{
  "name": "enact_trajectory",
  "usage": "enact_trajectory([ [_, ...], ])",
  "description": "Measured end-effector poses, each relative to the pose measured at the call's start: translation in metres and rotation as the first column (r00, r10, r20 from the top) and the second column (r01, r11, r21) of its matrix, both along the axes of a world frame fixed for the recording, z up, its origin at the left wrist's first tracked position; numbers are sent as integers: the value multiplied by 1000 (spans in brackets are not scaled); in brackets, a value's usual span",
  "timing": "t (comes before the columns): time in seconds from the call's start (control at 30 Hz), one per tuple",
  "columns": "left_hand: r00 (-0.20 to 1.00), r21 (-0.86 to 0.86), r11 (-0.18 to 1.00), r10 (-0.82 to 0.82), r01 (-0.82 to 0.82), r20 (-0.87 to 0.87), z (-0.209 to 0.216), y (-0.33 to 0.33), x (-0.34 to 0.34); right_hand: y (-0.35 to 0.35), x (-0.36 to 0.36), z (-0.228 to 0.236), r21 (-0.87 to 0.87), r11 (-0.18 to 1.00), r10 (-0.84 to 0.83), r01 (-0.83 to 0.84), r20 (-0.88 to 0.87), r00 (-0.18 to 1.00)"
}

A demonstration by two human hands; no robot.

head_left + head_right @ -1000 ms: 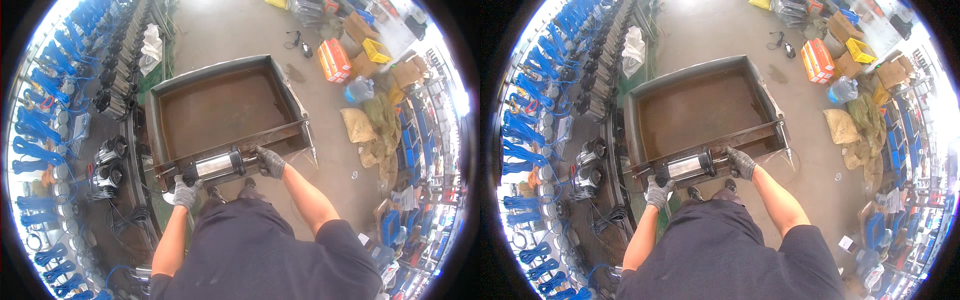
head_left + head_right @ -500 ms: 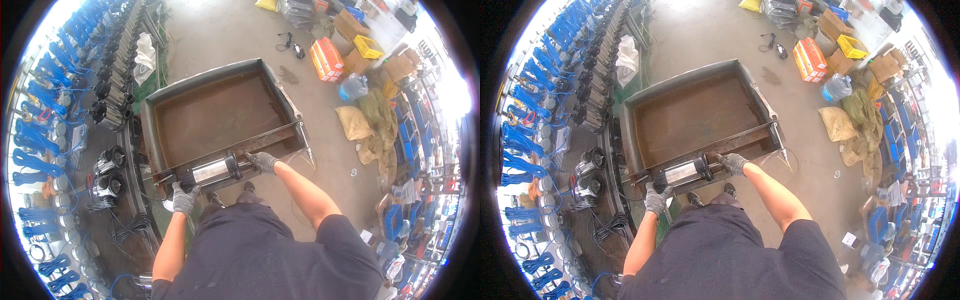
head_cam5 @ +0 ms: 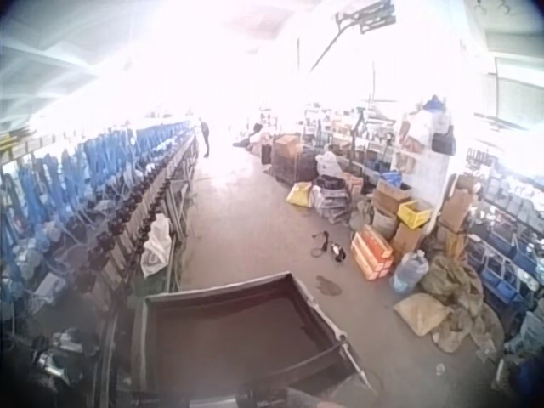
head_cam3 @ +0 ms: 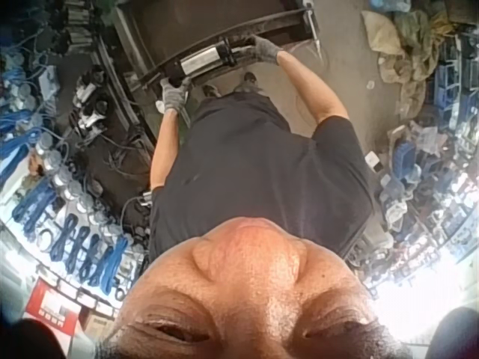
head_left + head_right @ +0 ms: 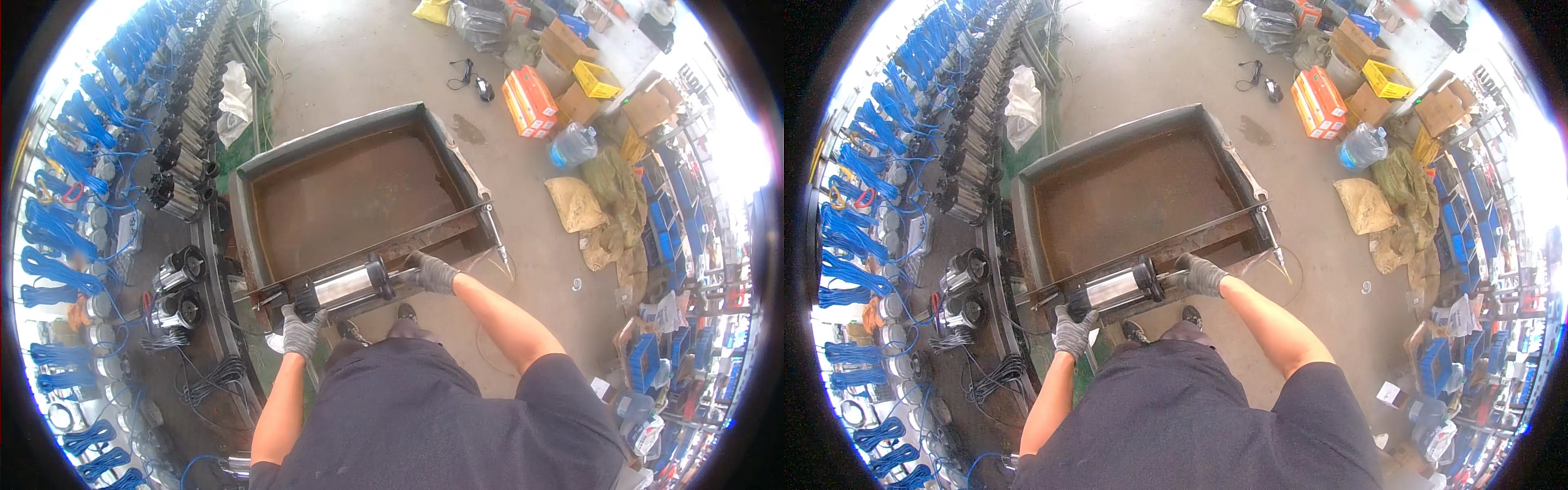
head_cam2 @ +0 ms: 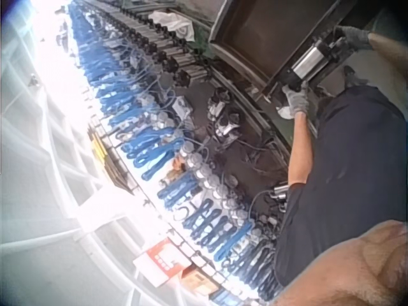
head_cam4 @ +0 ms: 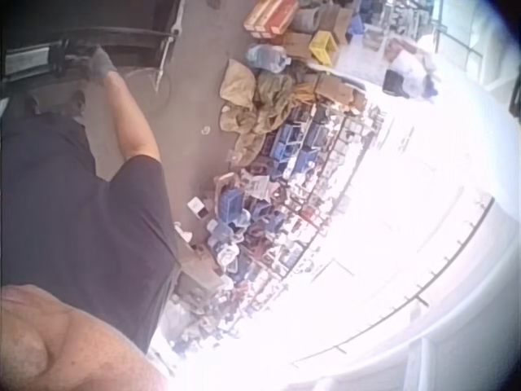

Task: Submerging a motorized pump component into water to check for leaks or performance, then organizing wiring.

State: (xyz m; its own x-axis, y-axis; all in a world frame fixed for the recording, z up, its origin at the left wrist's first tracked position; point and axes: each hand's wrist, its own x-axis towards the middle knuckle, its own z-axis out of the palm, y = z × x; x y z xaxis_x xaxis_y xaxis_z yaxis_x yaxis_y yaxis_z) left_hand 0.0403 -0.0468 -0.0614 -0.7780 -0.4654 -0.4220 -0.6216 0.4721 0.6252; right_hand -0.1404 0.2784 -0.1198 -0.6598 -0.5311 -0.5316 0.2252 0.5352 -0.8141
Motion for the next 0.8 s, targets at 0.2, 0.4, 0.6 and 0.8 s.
enact_trajectory([
  [0.2,1000,-22,1000,9,-9,-6,0,3,-2,20,-8,5,-25,954,239,-300,-544,804],
  [0.4,995,78,997,30,-23,-94,-11,-1,1,-14,-20,39,65,970,-239,235,442,864],
  [0.6,999,19,1000,18,-17,-50,-10,-1,3,12,3,28,45,983,158,-180,-705,691],
  [0.8,997,14,1000,11,-10,-72,-18,-3,3,31,0,-1,-408,913,-12,-17,-69,998],
])
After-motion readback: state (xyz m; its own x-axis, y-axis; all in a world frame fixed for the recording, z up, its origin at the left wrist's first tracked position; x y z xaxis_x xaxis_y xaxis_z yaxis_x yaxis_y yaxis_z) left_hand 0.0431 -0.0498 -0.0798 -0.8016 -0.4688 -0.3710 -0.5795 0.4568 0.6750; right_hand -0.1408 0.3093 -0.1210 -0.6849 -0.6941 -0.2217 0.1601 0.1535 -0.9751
